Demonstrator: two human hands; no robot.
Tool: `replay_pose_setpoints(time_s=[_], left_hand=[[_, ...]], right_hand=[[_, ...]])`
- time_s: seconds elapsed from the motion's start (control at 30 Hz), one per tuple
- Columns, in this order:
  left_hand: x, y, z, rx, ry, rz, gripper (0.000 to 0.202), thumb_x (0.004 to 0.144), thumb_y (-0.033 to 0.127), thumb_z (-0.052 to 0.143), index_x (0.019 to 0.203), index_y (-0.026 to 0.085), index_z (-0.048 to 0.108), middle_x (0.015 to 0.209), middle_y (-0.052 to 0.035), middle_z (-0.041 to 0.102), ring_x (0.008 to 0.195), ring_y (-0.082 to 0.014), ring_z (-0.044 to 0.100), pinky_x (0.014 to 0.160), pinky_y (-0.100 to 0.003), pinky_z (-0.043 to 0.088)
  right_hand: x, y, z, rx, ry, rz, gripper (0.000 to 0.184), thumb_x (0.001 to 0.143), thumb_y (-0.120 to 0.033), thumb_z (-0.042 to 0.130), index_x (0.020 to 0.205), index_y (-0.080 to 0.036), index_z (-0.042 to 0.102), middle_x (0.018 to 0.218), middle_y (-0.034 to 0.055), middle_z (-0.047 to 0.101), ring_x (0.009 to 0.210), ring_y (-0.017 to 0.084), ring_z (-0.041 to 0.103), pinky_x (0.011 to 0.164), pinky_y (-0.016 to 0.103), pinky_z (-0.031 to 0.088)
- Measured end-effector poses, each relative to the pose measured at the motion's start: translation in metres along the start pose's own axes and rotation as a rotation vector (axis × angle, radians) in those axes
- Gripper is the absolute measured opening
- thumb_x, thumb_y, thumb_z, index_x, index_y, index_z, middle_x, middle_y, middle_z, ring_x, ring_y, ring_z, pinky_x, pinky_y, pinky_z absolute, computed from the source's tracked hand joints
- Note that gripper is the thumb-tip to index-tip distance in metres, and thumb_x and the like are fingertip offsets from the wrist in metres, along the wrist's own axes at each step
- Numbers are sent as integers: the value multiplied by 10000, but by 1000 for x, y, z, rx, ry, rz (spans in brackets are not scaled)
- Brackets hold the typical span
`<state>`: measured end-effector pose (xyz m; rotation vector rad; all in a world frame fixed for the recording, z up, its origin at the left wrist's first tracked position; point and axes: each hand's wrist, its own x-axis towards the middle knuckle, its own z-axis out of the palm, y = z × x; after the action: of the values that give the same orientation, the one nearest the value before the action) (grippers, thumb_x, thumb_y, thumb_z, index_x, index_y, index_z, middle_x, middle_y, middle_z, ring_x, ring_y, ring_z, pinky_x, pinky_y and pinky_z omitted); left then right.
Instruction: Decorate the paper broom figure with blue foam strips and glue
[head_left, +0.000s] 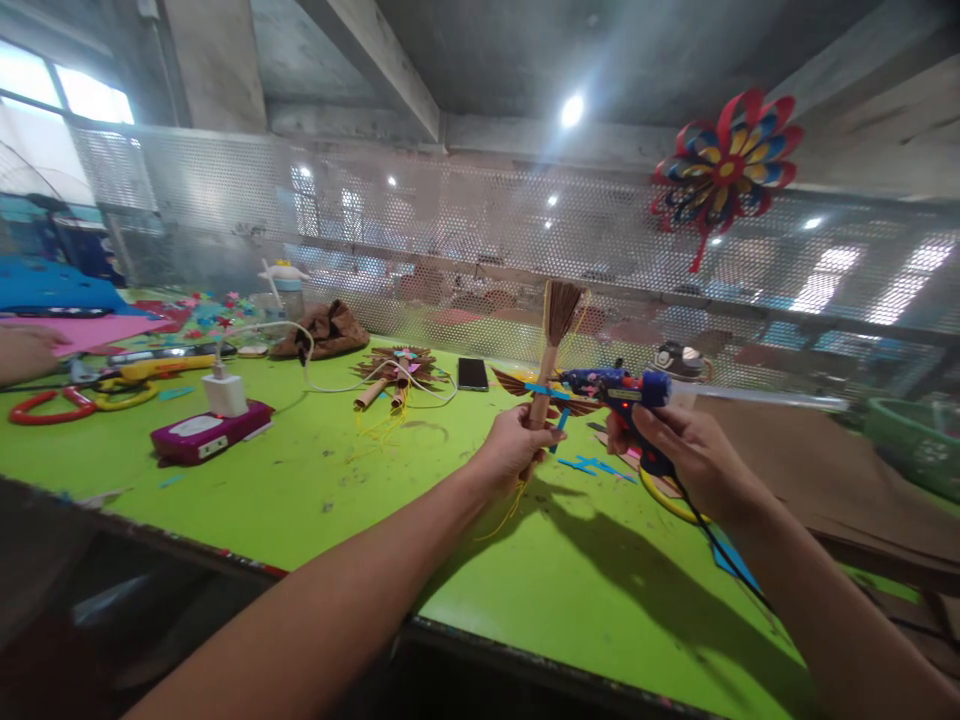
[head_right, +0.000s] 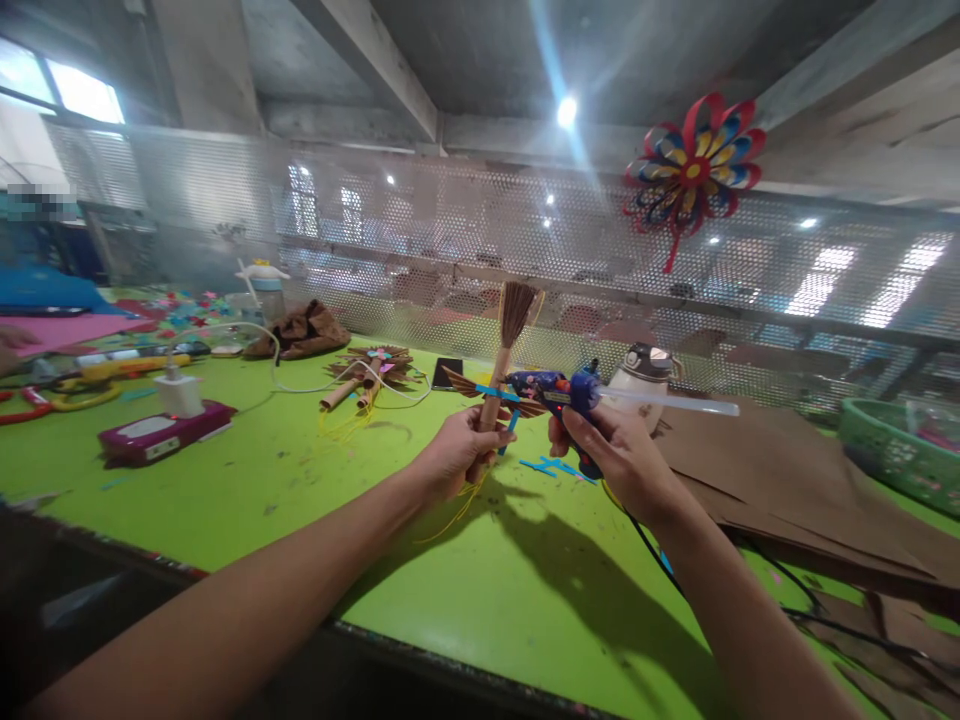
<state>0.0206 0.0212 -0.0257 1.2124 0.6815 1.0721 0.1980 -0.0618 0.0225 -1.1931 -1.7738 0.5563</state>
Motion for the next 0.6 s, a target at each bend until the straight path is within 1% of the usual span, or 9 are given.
replay_pose_setpoints(time_s=[0.1,0.2,0.4,0.6], left_hand=[[1,-1,0,-4,-6,2,333,565,137,716,855,118,555,651,10,536,440,-42,391,418,-216,266],[0,-1,1,-12,-8,4,324,551,119,716,835,111,560,655,2,543,459,-46,405,434,-219,286],[-2,1,1,-2,1,-10,327,567,121,713,854,113,554,671,1,546,452,-42,401,423,-217,281],[-2,2,0,29,-10,-18,345,587,160,714,889,123,549,647,20,520,435,-42,388,409,-216,257]], right_hand=[[1,1,0,-26,3,7,360,865,-495,434,802,-181,598,737,51,613,672,160,525,571,266,375],[1,0,1,-30,14,-3,365,867,-497,428,792,-181,595,722,43,601,637,145,509,554,261,368],[-1,-3,-1,-53,3,-1,378,863,-507,427,743,-180,573,710,42,585,644,145,515,532,251,363],[0,-1,-1,-70,-16,-16,375,864,-505,425,760,-184,588,722,40,597,645,146,522,541,253,371]])
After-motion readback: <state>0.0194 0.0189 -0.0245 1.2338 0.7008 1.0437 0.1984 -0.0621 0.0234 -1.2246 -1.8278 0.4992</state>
